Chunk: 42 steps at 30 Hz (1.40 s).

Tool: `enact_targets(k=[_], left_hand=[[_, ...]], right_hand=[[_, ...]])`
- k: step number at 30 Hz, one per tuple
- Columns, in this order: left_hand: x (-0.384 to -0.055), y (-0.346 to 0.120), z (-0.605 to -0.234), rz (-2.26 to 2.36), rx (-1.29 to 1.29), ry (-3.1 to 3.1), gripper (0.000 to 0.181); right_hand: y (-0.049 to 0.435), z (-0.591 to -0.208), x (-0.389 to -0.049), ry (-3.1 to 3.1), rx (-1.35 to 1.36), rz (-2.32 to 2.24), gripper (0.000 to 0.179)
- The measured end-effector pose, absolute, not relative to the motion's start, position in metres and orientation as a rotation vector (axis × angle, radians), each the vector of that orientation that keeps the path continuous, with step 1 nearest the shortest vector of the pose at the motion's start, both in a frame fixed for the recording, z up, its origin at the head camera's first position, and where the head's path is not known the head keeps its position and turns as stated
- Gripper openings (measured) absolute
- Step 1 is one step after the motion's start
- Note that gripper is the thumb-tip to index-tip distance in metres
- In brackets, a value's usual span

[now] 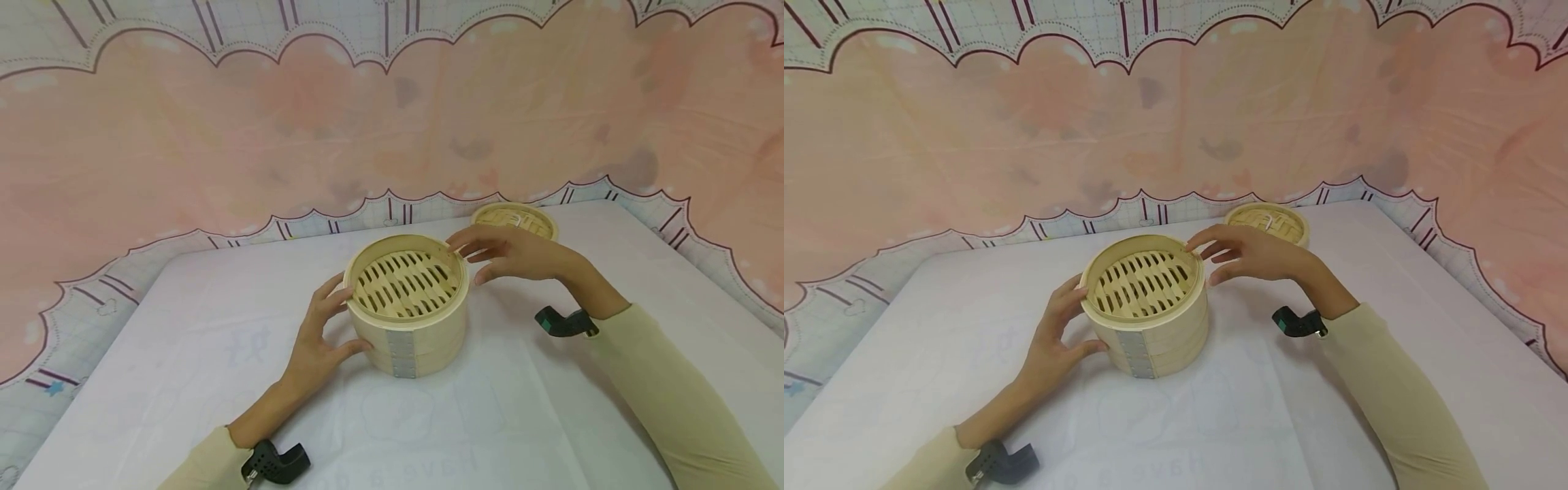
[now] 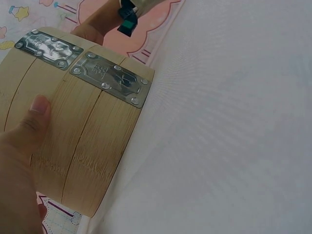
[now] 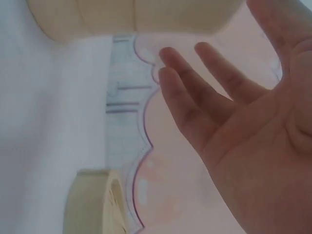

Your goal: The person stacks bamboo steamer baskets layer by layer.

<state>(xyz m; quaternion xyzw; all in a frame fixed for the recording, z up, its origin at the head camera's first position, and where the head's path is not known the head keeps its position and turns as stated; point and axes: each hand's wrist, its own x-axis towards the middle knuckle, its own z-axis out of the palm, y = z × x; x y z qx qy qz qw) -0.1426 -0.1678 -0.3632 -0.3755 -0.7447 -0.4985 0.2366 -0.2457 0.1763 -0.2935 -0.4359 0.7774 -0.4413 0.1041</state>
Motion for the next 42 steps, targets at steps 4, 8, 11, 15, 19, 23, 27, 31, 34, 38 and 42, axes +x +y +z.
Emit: enact_targets(k=[4,8,11,15,19,23,27,31,34,38,42], left_hand=[[-0.142,-0.168,-0.363,-1.363,-1.011,-2.069,0.086],[-0.14,-0.168,-0.363,-1.345,-1.003,-2.078,0.087],[-0.14,-0.168,-0.362,-1.328,-1.002,-2.073,0.088],[-0.141,-0.168,-0.362,-1.321,-1.011,-2.053,0.087],[-0.142,-0.168,-0.361,-1.325,-1.02,-2.046,0.086],[-0.141,-0.168,-0.361,-1.322,-1.02,-2.051,0.087],[-0.142,-0.169,-0.361,-1.313,-1.021,-2.052,0.089],[-0.142,-0.169,-0.361,-1.301,-1.022,-2.056,0.09],[-0.142,-0.169,-0.361,-1.293,-1.023,-2.056,0.089],[-0.142,-0.169,-0.361,-1.295,-1.024,-2.052,0.089],[-0.142,-0.169,-0.36,-1.291,-1.035,-2.041,0.088]], right_hand=[[0.19,-0.288,-0.249,2.41,-1.215,-1.367,0.049],[0.205,-0.284,-0.253,2.558,-1.089,-1.355,0.045],[0.216,-0.285,-0.257,2.659,-0.983,-1.309,0.044],[0.233,-0.29,-0.264,2.734,-0.863,-1.294,0.045],[0.249,-0.296,-0.27,2.77,-0.745,-1.315,0.046],[0.262,-0.304,-0.273,2.798,-0.641,-1.349,0.047],[0.273,-0.314,-0.276,2.84,-0.522,-1.358,0.048],[0.285,-0.326,-0.279,2.908,-0.437,-1.311,0.045],[0.293,-0.335,-0.282,2.953,-0.407,-1.284,0.043],[0.298,-0.343,-0.283,2.965,-0.351,-1.285,0.047],[0.301,-0.348,-0.284,2.932,-0.325,-1.309,0.051]])
